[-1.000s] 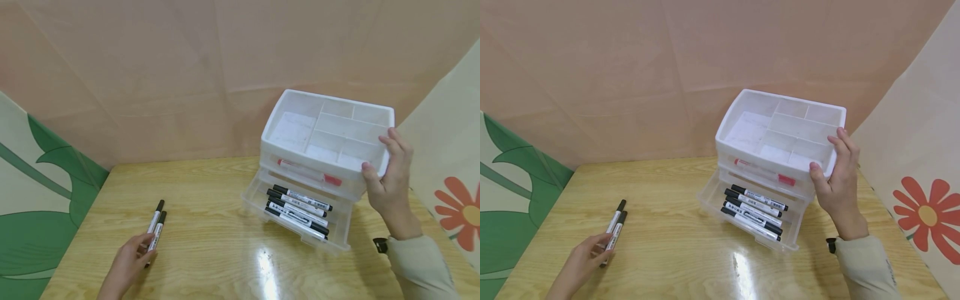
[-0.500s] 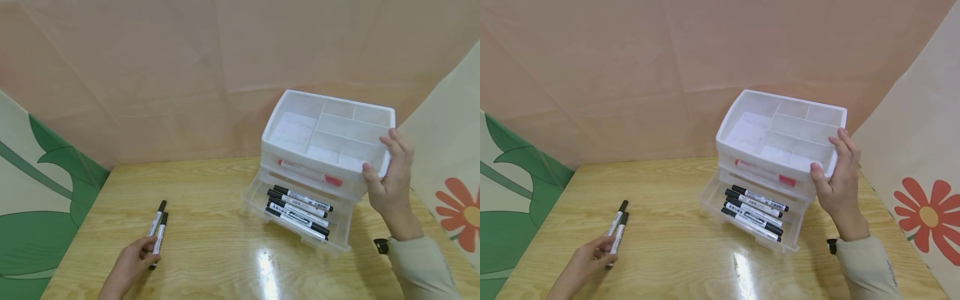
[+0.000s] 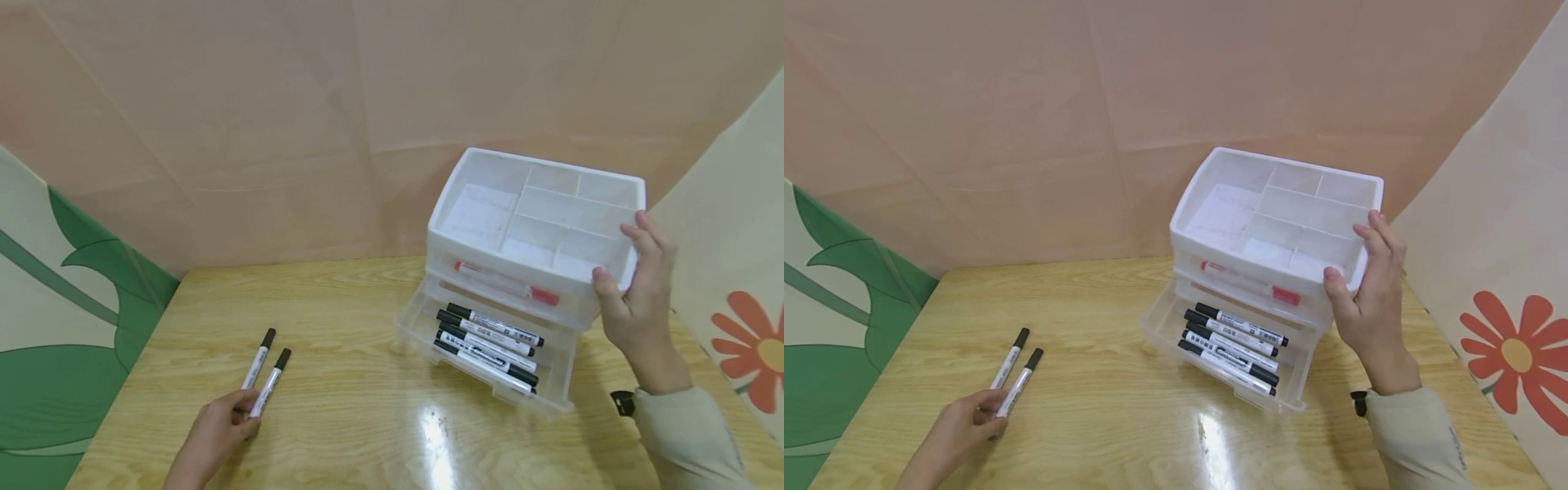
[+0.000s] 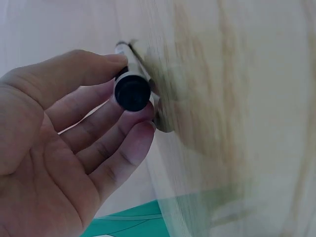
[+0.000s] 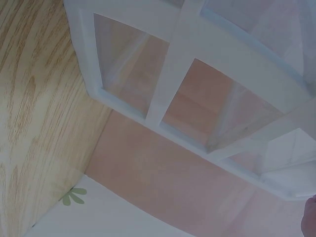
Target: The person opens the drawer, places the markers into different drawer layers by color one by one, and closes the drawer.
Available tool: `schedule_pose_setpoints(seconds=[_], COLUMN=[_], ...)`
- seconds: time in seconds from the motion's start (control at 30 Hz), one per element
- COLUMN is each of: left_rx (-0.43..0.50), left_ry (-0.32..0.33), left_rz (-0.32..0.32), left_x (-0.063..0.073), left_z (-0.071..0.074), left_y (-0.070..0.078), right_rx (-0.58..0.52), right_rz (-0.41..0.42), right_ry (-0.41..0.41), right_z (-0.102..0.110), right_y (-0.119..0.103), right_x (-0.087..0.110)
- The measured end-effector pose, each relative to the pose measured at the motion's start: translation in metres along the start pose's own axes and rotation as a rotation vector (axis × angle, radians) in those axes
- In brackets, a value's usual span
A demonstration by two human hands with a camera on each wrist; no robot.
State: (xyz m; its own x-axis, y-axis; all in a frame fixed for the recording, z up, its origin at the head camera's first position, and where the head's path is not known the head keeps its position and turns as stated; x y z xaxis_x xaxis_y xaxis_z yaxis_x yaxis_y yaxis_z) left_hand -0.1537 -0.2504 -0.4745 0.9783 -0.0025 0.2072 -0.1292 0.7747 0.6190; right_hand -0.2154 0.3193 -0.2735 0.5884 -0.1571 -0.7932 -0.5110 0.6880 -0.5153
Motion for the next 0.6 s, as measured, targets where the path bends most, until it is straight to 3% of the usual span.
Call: schedule_pose_setpoints(seconds=[0.23,0.6], left_rx=[-0.033,0.006], left_ry=[0.044,0.03], left_rz=[-0.052,-0.068], left_x=[0.002,0.0], left_z=[0.003,-0.001], left_y=[0.008,0.02], right_rx=[0.012,0.013], right_rz=[-0.006,0.002], right_ry=[-0.017,-0.015], right_z=[0.0,0.0], right_y=[0.0,0.0], right_x=[0.0,0.0])
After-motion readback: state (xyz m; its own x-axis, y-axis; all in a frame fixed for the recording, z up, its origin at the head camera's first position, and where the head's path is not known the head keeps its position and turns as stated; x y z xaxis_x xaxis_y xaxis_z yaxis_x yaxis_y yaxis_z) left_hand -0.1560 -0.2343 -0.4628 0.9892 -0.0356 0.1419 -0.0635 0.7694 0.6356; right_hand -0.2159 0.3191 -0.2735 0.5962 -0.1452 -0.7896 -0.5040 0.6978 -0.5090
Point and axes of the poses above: each hand's wrist, its own x-axis away from the middle knuckle, its own z-axis out of the back of the hand, y = z × x, the point moved 10 cm from there along -x, towards the middle knuckle, and after that the axes turned 6 degrees about -z, right-handed, at the moved point
